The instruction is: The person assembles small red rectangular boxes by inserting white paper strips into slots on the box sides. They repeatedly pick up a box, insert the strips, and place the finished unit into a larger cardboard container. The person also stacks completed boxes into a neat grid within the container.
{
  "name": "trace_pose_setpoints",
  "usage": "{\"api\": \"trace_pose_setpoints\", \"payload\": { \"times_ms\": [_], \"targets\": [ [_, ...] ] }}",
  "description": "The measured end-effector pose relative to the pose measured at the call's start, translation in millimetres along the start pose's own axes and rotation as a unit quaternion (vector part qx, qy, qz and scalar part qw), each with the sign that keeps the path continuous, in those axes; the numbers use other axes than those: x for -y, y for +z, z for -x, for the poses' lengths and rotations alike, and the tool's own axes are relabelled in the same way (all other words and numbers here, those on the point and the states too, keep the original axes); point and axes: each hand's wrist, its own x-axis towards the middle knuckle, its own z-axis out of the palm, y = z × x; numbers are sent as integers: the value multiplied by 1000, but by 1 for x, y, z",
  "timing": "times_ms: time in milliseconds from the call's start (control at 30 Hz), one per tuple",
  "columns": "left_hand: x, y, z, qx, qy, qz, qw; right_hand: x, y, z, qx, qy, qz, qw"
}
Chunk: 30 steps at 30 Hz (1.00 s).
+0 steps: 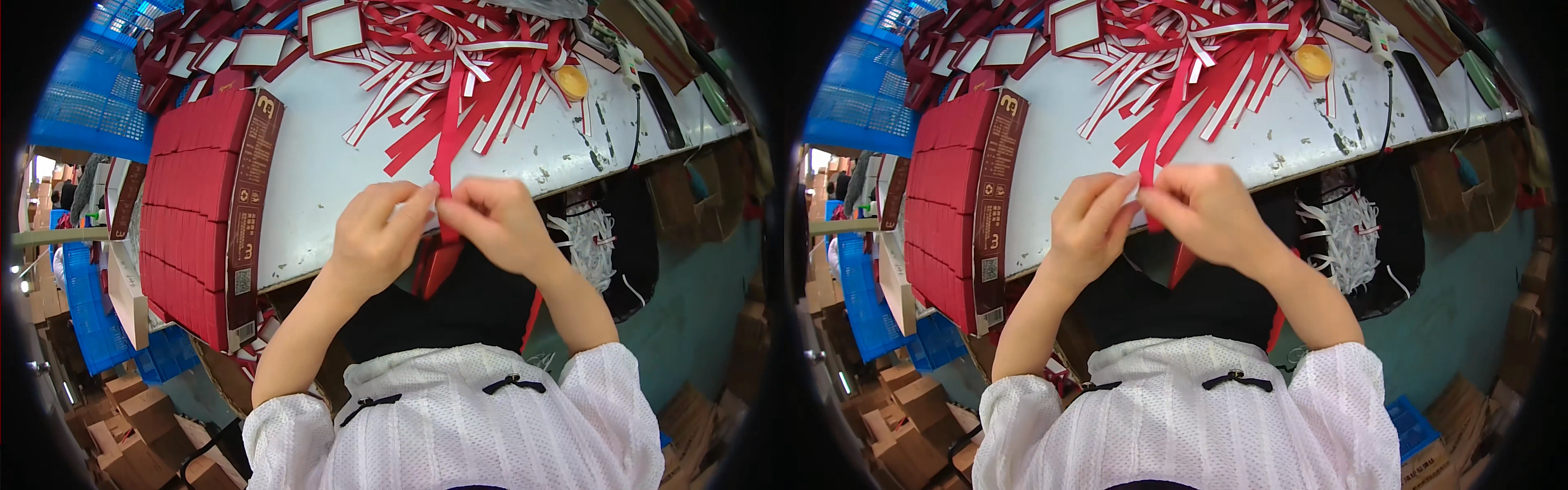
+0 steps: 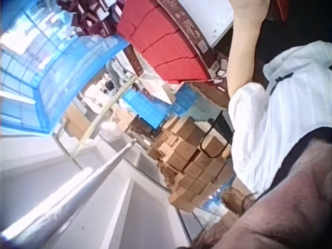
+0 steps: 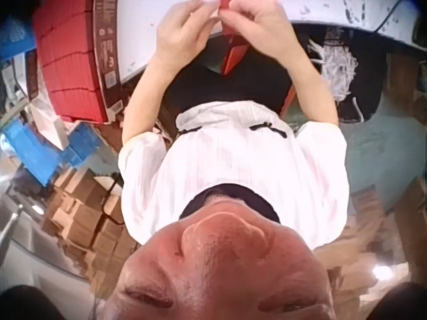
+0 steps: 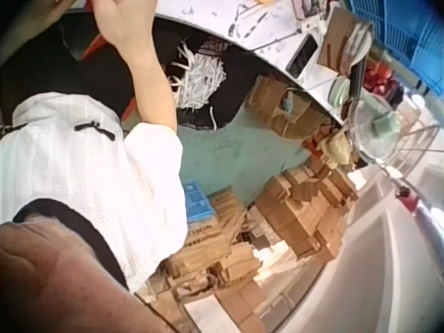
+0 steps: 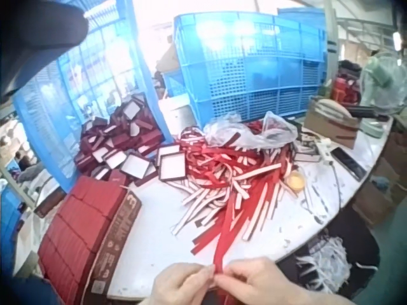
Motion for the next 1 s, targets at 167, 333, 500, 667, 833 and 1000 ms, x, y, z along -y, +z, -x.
{"api": "trace_pose_setpoints", "payload": {
  "times_ms": [167,333,500,667,833,1000],
  "targets": [
    [-15,6,1,-18,47,99,994,4,-2,34,8,-56,-133,990],
    [-51,-10,4,16,-388,552,738,-2,6,44,-102,-177,1,979],
    [-44,-8,12,-13,-439,592,676,9,-5,72,72,171,-355,916],
    [-44,0,21,9,-505,556,661,-11,6,59,-219,-205,197,933],
    [-56,3,16,65,-480,560,673,-10,19,49,-225,-298,323,870],
    [-59,4,12,121,-491,470,724,-10,16,49,-156,-303,384,858]
  ]
}}
